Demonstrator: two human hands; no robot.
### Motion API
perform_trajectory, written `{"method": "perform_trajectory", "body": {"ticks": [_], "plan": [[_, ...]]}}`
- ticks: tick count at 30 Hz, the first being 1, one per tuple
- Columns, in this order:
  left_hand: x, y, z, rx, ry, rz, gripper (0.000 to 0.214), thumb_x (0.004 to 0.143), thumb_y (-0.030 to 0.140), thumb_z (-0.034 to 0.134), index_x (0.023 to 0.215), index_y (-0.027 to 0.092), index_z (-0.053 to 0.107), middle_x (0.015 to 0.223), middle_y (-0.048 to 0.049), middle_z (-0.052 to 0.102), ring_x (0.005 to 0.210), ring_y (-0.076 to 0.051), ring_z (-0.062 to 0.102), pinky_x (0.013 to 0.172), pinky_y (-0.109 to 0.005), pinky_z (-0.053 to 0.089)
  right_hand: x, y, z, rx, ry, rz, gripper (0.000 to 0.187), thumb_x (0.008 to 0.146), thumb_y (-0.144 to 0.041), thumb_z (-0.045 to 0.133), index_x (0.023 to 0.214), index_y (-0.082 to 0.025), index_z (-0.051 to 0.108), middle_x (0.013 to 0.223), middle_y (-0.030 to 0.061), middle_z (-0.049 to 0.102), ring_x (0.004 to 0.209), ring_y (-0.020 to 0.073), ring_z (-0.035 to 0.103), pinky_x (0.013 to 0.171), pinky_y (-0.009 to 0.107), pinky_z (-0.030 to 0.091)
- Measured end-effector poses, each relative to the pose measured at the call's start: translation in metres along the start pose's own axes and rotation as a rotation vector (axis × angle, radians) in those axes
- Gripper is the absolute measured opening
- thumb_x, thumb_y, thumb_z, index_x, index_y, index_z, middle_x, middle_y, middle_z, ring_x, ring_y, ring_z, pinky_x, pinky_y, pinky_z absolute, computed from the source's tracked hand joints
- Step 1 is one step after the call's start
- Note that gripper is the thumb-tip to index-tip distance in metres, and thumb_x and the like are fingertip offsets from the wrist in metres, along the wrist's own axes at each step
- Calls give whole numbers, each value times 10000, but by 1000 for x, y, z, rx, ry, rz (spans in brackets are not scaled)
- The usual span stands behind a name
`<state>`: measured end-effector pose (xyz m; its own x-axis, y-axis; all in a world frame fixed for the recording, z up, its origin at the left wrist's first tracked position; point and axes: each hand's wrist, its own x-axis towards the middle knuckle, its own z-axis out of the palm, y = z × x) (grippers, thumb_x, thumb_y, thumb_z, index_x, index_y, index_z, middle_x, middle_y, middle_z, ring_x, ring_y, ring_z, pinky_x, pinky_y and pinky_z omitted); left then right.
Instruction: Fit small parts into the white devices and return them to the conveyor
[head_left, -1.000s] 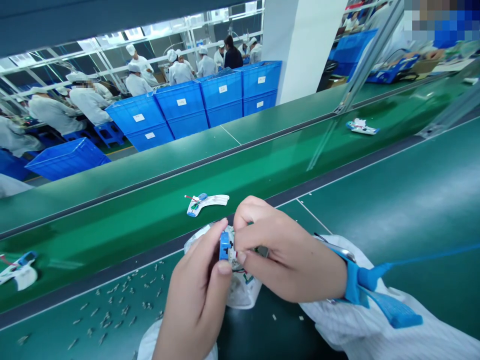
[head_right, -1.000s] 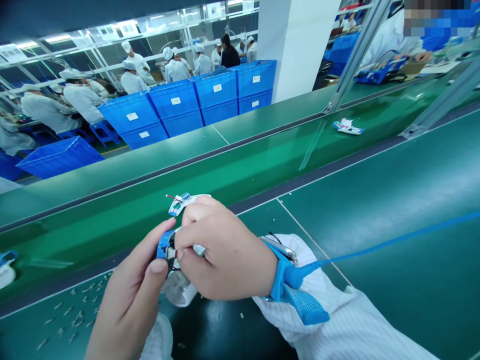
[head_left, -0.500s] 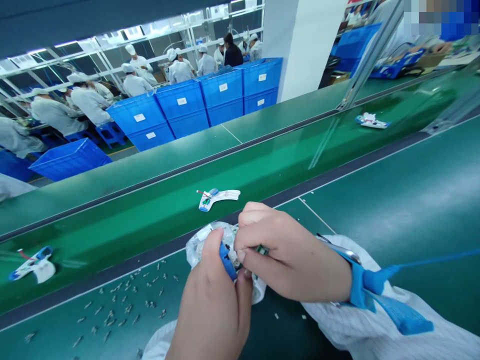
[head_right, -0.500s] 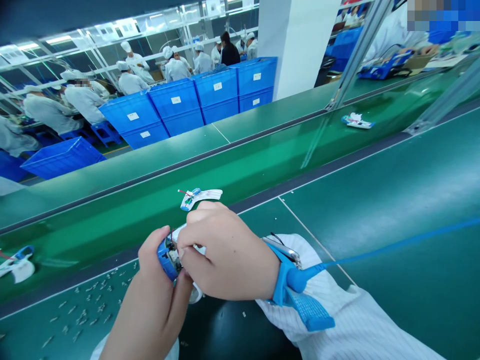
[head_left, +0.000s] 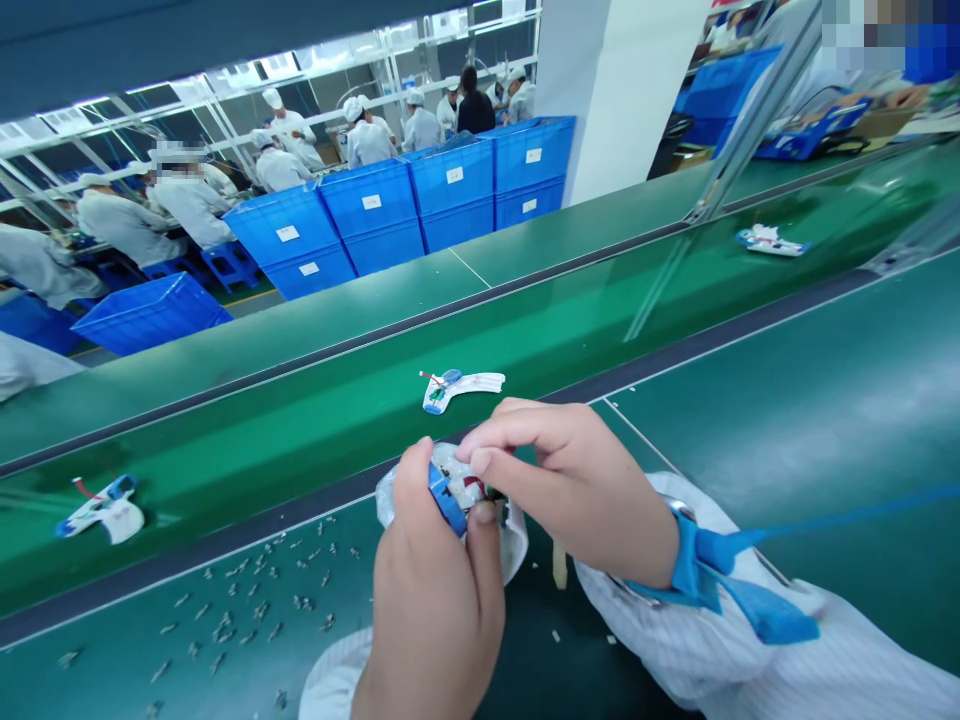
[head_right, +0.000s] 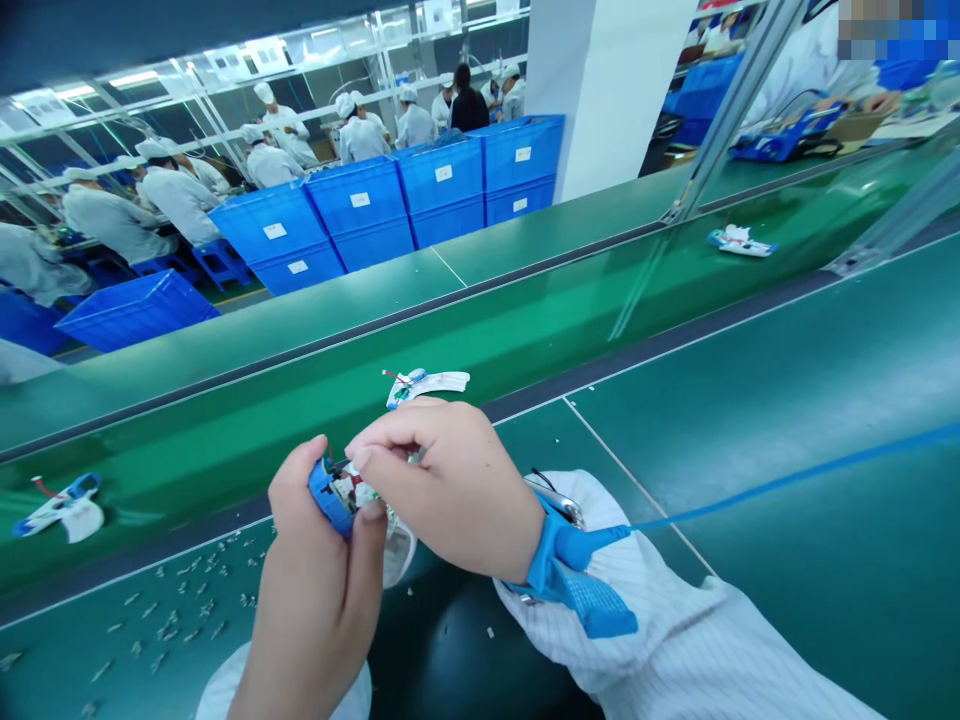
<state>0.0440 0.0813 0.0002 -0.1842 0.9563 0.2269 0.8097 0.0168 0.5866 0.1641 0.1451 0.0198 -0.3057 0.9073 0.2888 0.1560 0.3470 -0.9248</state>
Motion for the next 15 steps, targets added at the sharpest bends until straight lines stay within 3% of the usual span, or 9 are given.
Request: {"method": "perform_trajectory", "body": {"ticks": [5,11,15], "plan": [[-1,7,-5,-3,60,-86,422,934,414,367,1273,163,355,806,-76,649,596,-233,655,460,-299,450,4,2,-5,-60,-69,-67,173,768,-97,554,796,-152,716,801,26,690,748,133,611,683,259,465],[-3,8,-4,-26,78,-83,422,925,421,380,1266,173,366,812,-57,648,598,-216,652,494,-313,489,5,0,-2,-31,-161,-146,217,752,-32,560,586,-158,620,683,-17,659,739,104,585,746,235,440],[-3,3,-2,-13,74,-58,429,922,421,369,1269,169,350,778,-59,662,605,-236,669,511,-340,506,4,-1,0,23,-180,-81,235,736,7,541,570,-153,586,660,-27,627,699,93,565,708,220,438]]}}
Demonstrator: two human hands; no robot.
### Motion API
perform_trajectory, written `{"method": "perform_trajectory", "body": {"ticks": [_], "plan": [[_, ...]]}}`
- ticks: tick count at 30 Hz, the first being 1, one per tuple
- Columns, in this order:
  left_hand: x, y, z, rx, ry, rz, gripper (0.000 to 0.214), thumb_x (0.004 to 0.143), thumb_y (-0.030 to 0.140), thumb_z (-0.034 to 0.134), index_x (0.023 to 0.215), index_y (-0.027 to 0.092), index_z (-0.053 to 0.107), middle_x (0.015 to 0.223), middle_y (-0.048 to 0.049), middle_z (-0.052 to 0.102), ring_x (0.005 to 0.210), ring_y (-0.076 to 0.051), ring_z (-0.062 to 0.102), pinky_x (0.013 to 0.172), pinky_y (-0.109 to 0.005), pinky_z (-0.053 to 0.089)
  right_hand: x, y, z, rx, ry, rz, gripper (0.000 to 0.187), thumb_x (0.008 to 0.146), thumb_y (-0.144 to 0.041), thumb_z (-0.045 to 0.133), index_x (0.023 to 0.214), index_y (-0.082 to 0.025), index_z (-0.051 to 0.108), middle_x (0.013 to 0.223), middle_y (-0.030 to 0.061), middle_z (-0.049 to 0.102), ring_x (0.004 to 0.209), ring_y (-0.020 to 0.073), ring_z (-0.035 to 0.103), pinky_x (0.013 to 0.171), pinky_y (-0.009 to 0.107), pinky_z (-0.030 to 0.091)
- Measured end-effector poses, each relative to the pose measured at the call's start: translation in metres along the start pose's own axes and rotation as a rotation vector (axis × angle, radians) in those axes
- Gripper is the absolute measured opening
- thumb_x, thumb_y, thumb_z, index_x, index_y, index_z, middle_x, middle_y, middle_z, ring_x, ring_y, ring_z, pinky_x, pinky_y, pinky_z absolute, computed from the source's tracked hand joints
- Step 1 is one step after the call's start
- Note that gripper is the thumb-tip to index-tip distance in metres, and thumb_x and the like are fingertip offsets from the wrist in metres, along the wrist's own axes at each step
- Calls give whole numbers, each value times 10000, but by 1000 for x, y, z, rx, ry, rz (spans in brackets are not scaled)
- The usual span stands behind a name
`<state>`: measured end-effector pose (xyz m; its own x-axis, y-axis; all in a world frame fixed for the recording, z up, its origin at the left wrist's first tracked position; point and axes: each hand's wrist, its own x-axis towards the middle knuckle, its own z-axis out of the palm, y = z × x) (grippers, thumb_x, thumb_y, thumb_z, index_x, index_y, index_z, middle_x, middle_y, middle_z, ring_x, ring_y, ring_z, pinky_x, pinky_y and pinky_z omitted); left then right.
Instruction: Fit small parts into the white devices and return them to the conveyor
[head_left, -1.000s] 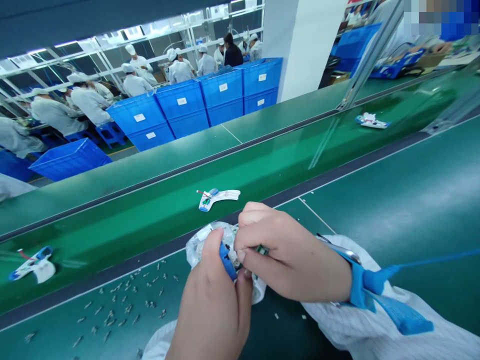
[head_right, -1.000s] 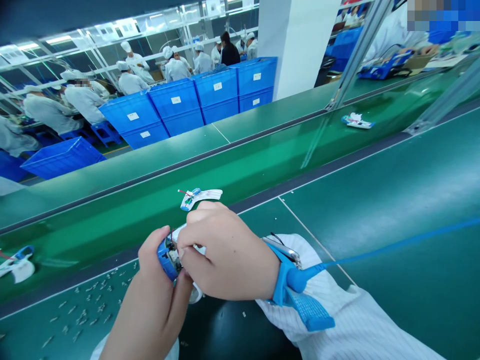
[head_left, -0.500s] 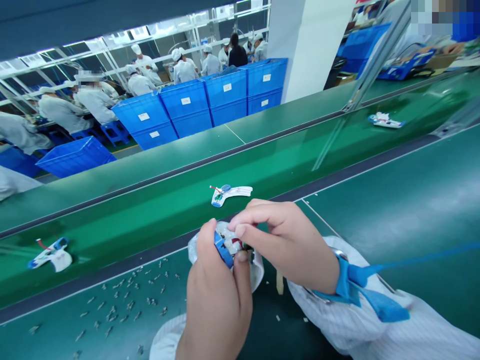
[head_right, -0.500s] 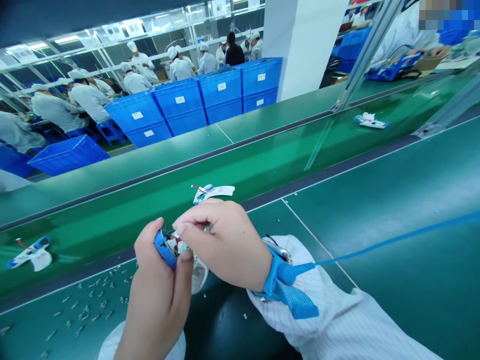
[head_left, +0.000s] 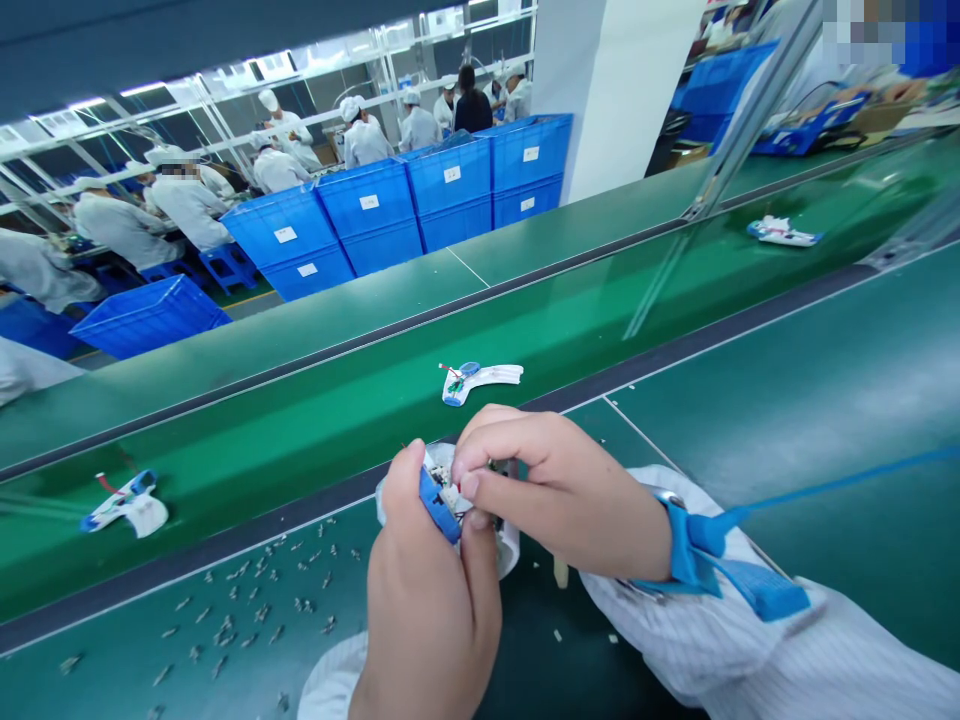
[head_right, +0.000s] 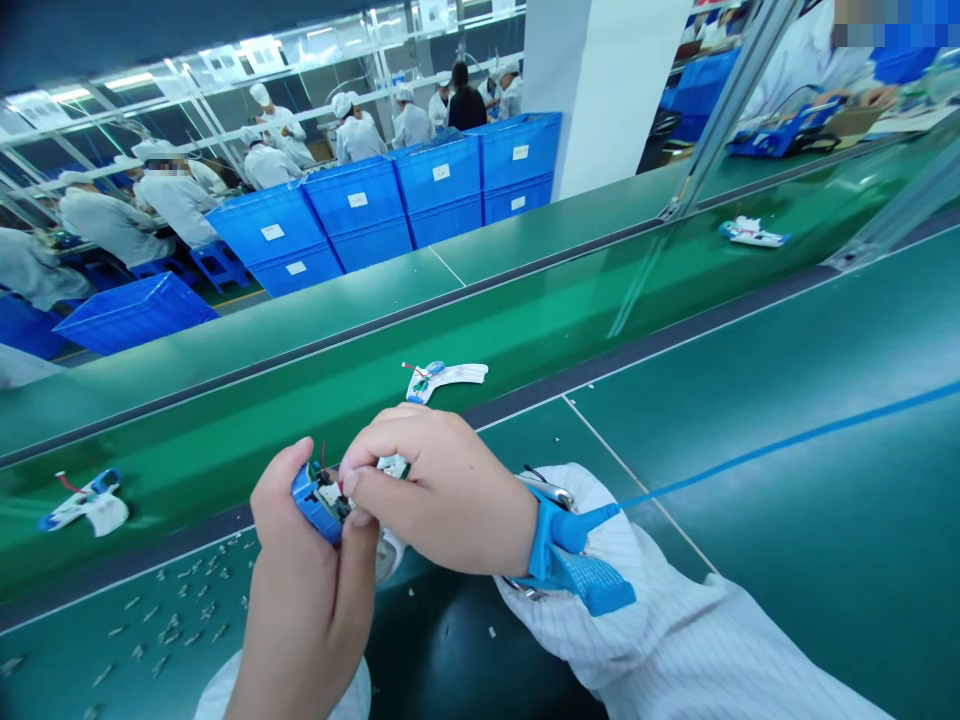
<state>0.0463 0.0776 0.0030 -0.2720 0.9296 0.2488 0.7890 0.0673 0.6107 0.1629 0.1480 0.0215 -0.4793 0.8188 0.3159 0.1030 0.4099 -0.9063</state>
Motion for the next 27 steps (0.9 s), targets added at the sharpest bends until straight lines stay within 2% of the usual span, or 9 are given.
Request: {"method": "perform_trajectory", "body": {"ticks": [8,15,20,27], "plan": [[-1,-3,0,126,22,66,368,915,328,354,1236,150,335,721,-67,655,610,-263,690,517,-341,519,-4,2,9,97,61,86,230,761,-23,531,581,-150,598,693,-22,586,670,81,566,608,194,439],[-2,-2,1,338,68,142,331,888,191,353,1215,152,311,813,-105,661,606,-260,692,513,-325,512,-7,1,9,-18,80,-39,222,724,7,523,570,-138,588,675,-13,597,684,88,562,637,202,422],[-3,-2,2,415,112,180,348,885,151,368,1224,146,287,800,-90,654,571,-243,682,497,-303,499,-11,0,13,-123,94,-67,230,776,-44,511,578,-140,579,669,0,597,675,103,540,640,235,404],[-4,-4,5,459,148,160,424,868,145,439,1243,146,241,919,-137,663,645,-252,698,540,-318,528,-17,-3,22,-220,156,-89,231,828,-83,500,679,-135,669,696,23,631,680,114,547,663,258,410]]}}
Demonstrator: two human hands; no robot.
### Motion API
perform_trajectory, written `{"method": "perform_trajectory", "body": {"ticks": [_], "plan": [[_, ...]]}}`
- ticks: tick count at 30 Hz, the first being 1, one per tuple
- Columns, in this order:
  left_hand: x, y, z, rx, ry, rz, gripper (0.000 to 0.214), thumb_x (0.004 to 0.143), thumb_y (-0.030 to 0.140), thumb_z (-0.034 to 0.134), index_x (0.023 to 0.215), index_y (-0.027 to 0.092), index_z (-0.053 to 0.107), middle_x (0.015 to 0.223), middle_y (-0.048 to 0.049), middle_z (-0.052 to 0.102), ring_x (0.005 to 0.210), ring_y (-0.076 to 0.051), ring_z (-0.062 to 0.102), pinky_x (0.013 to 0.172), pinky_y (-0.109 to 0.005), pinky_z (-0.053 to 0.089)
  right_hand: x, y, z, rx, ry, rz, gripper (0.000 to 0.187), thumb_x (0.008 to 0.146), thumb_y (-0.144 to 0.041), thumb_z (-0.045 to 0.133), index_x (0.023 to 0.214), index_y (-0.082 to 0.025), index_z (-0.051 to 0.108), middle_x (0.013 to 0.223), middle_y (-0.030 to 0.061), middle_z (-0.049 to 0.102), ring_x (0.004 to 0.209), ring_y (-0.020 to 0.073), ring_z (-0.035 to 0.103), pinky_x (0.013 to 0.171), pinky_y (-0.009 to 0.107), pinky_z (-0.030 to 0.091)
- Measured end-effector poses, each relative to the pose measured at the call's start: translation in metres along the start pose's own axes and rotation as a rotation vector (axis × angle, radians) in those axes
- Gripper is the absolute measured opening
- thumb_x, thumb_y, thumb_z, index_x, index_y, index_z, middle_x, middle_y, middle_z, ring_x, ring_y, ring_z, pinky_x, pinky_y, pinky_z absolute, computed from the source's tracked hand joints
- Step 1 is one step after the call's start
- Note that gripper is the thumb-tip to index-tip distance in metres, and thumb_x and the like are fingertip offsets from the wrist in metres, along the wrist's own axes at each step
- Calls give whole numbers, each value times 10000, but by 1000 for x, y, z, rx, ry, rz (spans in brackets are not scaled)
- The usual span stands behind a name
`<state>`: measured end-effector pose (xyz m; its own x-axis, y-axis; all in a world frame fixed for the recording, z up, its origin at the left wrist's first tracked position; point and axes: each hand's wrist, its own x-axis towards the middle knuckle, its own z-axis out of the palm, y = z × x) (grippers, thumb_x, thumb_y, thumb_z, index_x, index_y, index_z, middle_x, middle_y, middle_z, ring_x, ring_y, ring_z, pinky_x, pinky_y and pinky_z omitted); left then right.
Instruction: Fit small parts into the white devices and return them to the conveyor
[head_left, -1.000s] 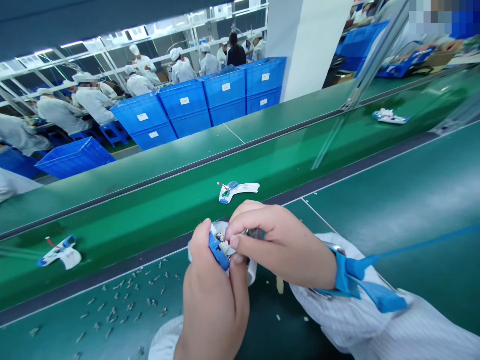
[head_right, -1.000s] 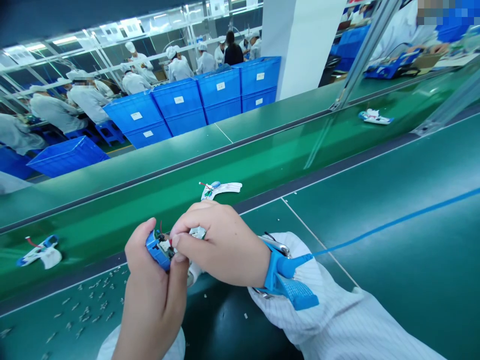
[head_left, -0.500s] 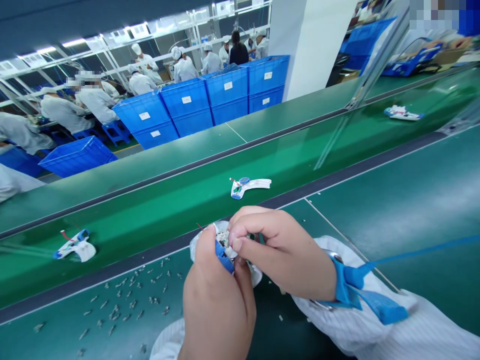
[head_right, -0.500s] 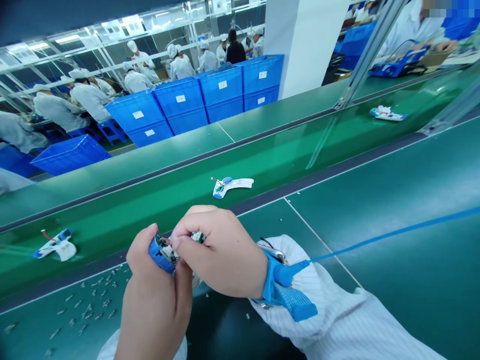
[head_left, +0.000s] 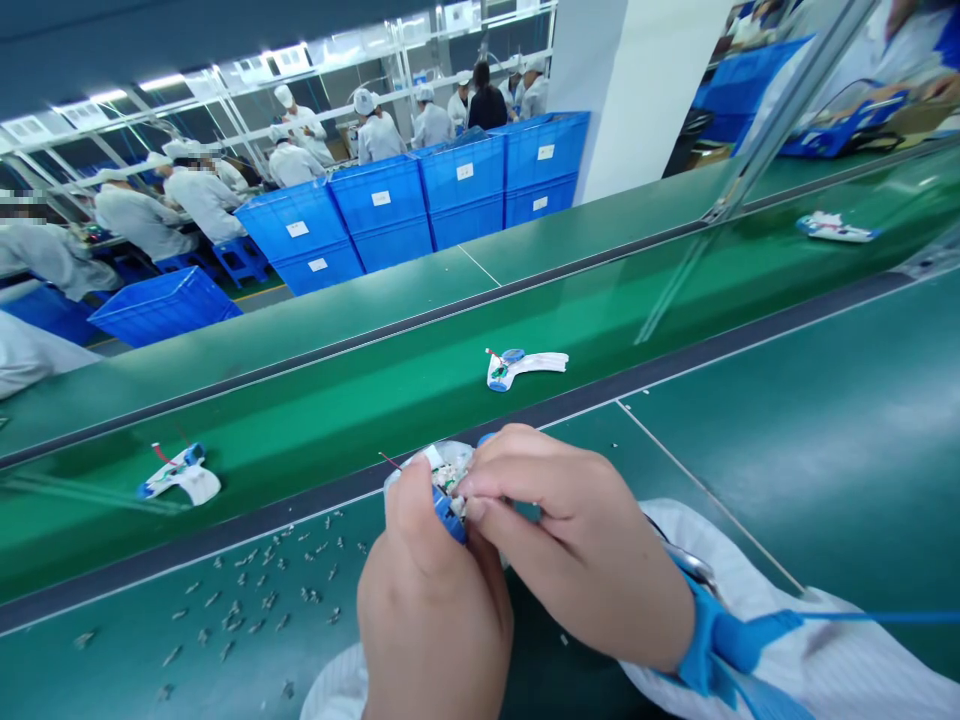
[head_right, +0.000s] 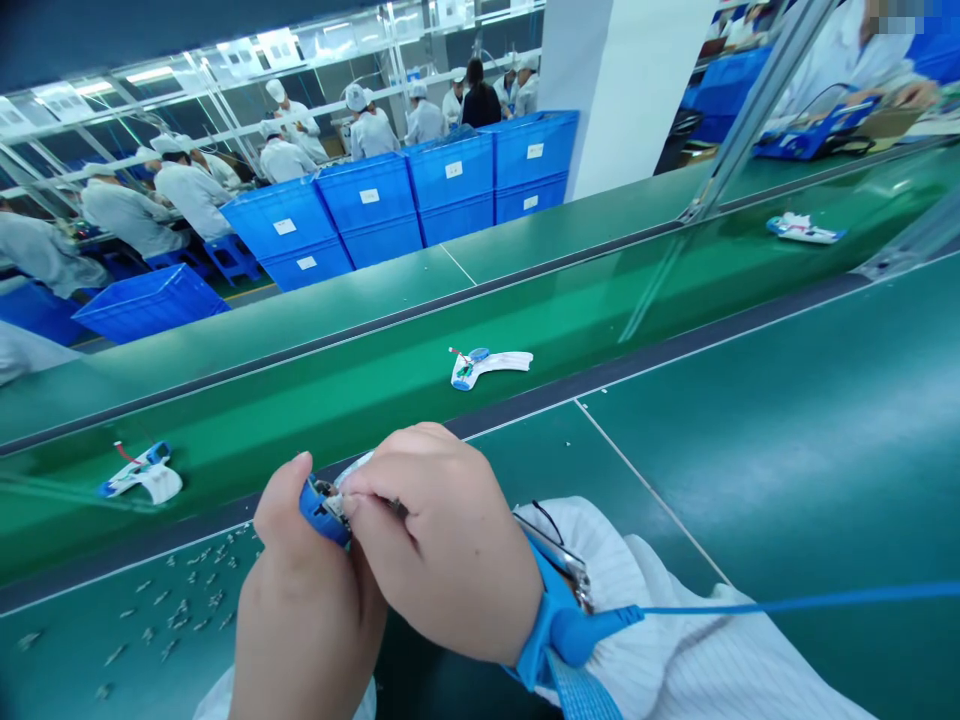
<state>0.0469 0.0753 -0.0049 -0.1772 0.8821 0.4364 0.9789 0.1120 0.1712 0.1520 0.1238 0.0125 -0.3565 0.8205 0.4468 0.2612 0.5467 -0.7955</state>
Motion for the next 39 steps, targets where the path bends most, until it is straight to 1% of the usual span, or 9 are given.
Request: {"method": "perform_trajectory", "body": {"ticks": [4,8,11,15,20,25,29,33,39], "plan": [[-1,0,0,31,3,-55,406,871,143,422,1238,142,247,895,-118,662,708,-248,706,587,-322,534,-5,-5,2,-68,50,-43,240,833,-79,476,715,-124,680,689,39,624,662,124,538,631,271,397],[-1,-2,-2,40,-29,-101,386,854,155,427,1218,158,298,710,-29,631,595,-240,682,541,-319,504,-9,-8,1,-129,31,-59,259,835,-79,458,676,-126,656,663,44,594,648,131,520,613,279,377],[-2,-6,-2,2,-9,-37,394,844,183,431,1220,159,316,639,-5,614,523,-247,655,499,-320,475,-10,-11,-1,-157,4,-53,273,837,-82,444,631,-136,614,634,36,561,626,126,492,595,275,360],[-5,-10,0,-1,93,70,415,841,210,442,1234,146,323,652,-19,633,480,-243,634,467,-306,443,-12,-14,-3,-187,15,-36,294,842,-90,424,597,-146,578,620,34,540,613,127,470,576,276,349],[-7,-10,0,34,113,93,364,847,178,452,1193,137,346,652,-23,635,498,-230,634,478,-288,432,-17,-18,0,-194,42,-43,276,822,-84,422,630,-139,613,635,50,551,627,143,482,588,293,379],[-5,-11,-3,-47,22,67,374,838,205,424,1201,161,351,618,-10,624,490,-249,630,467,-301,425,-17,-16,2,-226,111,-69,262,826,-95,431,672,-132,640,668,68,583,666,166,517,617,314,409],[0,-11,-9,-293,-111,-32,379,895,279,385,1258,184,332,730,-48,670,547,-240,658,488,-318,463,-9,-5,-3,-87,48,-98,192,796,-74,486,747,-135,662,744,54,640,697,143,555,637,274,441],[3,-6,-17,-465,-183,-155,371,921,315,361,1272,196,342,822,-66,677,613,-214,669,521,-315,489,1,0,-10,110,-76,18,183,734,-39,542,770,-170,664,749,-2,659,710,106,575,633,207,448],[2,-2,-22,-522,-213,-192,377,921,331,376,1278,213,370,932,-78,672,657,-201,676,554,-316,501,6,-4,-11,193,-133,167,166,715,-43,539,704,-187,620,643,-42,609,608,87,524,512,170,392]]}}
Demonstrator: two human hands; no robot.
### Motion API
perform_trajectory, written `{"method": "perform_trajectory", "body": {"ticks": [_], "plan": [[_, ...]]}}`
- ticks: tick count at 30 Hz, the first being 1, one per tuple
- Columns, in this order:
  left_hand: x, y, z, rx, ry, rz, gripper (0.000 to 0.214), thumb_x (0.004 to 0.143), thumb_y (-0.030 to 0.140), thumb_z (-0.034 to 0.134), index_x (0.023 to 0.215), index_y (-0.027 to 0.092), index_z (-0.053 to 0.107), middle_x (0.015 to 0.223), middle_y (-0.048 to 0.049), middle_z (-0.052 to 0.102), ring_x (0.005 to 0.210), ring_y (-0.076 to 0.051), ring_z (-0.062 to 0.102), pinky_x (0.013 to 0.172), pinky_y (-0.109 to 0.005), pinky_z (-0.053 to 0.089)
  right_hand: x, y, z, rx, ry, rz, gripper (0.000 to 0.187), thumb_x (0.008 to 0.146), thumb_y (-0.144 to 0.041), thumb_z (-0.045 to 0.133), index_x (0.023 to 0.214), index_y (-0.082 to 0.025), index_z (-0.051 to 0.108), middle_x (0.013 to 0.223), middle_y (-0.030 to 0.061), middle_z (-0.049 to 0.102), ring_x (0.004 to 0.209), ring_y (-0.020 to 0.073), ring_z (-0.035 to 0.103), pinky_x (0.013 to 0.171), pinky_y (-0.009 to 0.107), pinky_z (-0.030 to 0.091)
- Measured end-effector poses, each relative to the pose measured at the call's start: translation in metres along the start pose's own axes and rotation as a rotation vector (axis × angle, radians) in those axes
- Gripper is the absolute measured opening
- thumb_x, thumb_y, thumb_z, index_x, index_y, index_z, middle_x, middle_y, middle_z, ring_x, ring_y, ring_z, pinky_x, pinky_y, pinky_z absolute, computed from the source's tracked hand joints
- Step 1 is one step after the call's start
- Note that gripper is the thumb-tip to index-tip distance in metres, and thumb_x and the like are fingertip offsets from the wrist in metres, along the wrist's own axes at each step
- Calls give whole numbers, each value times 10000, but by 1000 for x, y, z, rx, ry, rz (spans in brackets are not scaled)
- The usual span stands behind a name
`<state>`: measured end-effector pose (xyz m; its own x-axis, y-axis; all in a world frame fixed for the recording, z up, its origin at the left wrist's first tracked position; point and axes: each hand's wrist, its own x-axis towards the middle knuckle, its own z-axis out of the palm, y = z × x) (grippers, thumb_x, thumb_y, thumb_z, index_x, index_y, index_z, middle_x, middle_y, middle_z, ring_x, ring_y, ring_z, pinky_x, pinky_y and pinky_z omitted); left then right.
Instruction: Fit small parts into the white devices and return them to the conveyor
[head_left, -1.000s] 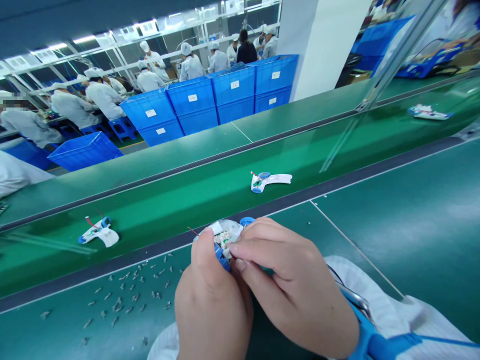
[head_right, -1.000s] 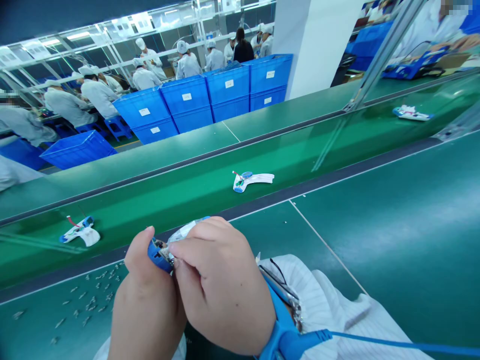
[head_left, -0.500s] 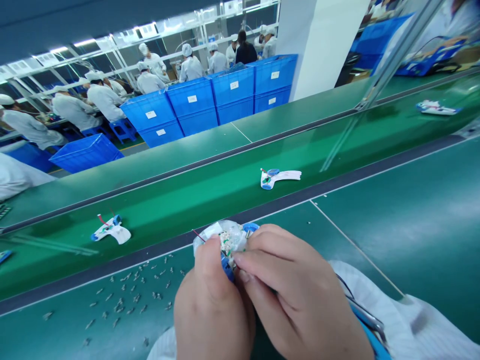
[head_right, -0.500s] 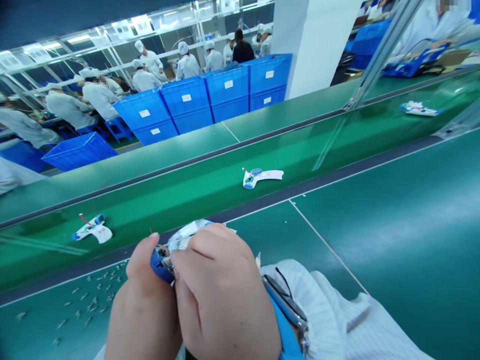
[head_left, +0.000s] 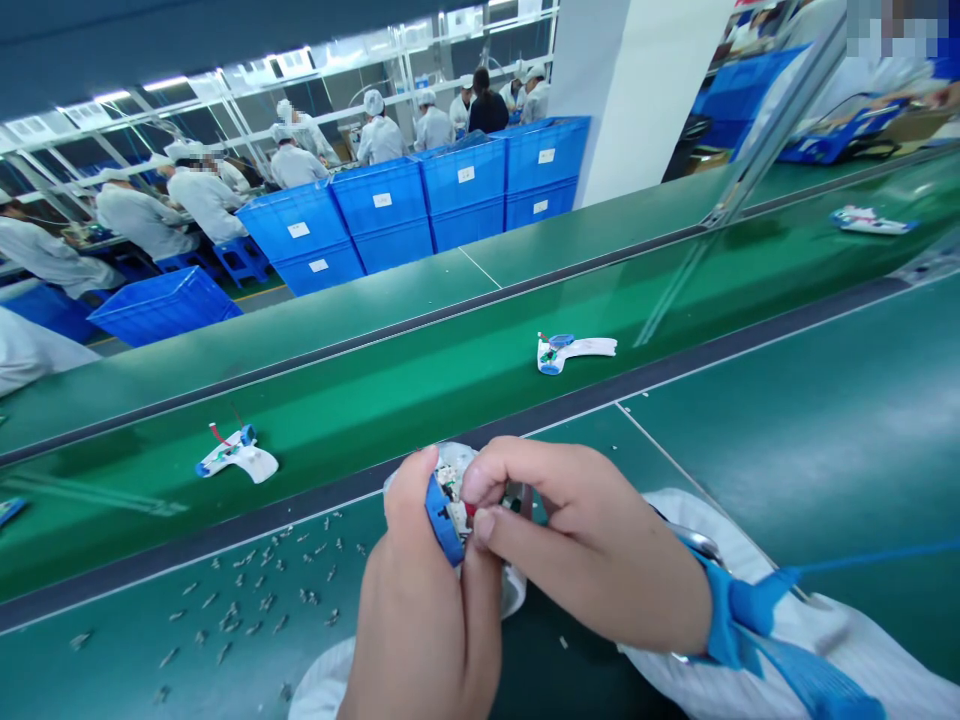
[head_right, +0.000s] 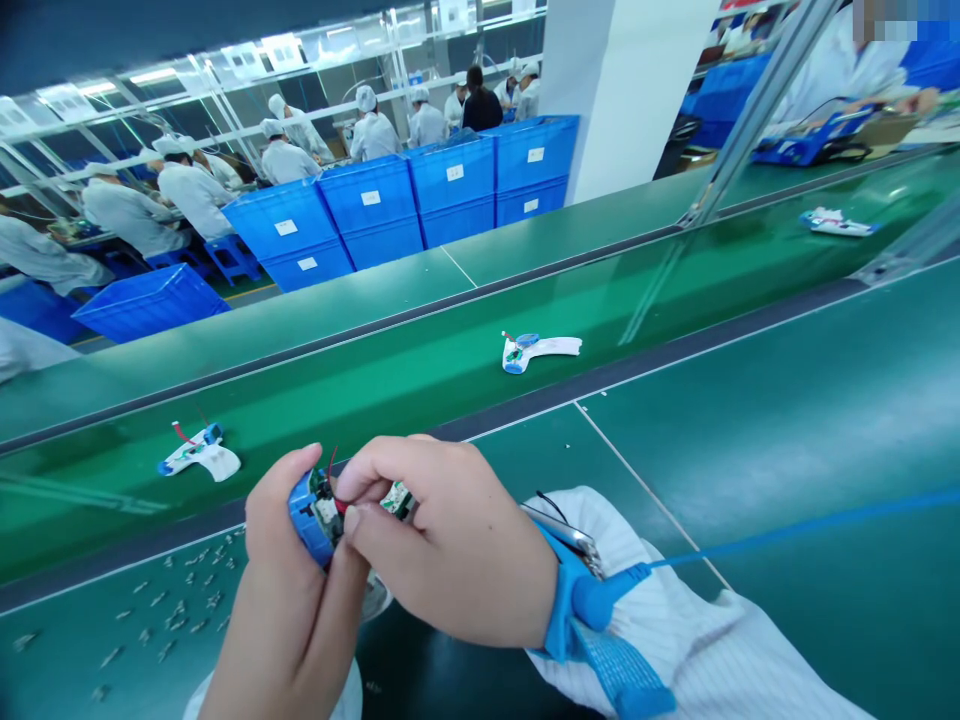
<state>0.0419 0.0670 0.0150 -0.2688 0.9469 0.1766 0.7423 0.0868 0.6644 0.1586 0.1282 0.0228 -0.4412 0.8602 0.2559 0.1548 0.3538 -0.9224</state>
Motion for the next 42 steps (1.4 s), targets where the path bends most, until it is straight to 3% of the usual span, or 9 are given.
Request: {"method": "perform_trajectory", "body": {"ticks": [7,12,17,25,30,35,39,42], "plan": [[0,-3,3,30,-26,13,356,912,337,346,1250,226,356,787,-37,680,599,-221,668,512,-327,487,-1,2,0,-62,92,-132,189,718,-11,520,646,-168,597,612,-36,572,630,88,519,616,207,400],[0,-6,3,230,-19,117,350,911,296,337,1241,180,326,707,-55,684,557,-271,675,505,-345,477,-7,1,4,-236,145,-258,196,767,-53,467,648,-159,581,586,-13,529,586,103,447,615,254,372],[-2,-7,5,379,28,148,338,896,265,344,1222,175,326,654,-44,669,533,-288,675,510,-349,486,-12,0,7,-336,188,-275,202,795,-76,447,674,-158,587,601,2,531,596,113,445,614,262,373],[-6,-13,9,419,70,224,401,830,200,389,1222,187,304,623,-29,662,488,-285,653,445,-327,449,-15,-1,7,-289,181,-288,170,776,-58,470,672,-150,568,630,3,561,624,99,474,652,233,419],[-8,-15,9,438,105,245,425,802,192,412,1212,153,312,591,-28,631,478,-287,636,456,-339,446,-15,-2,6,-212,154,-244,161,755,-42,492,684,-153,585,626,-10,574,629,90,504,698,237,446],[-7,-10,7,306,65,182,391,841,229,370,1224,179,309,700,-60,680,574,-279,668,519,-354,483,-14,-4,2,-59,100,-192,183,740,-23,519,709,-164,632,625,-23,608,636,85,551,688,214,461],[0,-2,7,218,4,70,419,859,254,378,1270,189,330,749,-49,670,607,-251,670,567,-350,502,-2,3,-6,46,7,5,187,678,-9,553,662,-166,654,621,-29,628,568,79,565,568,183,451],[6,-4,7,146,-37,49,576,857,334,387,1381,141,247,850,-70,622,570,-211,624,533,-333,491,22,24,-10,33,-6,107,131,683,-45,585,648,-146,660,602,-26,634,546,79,576,526,169,441]]}}
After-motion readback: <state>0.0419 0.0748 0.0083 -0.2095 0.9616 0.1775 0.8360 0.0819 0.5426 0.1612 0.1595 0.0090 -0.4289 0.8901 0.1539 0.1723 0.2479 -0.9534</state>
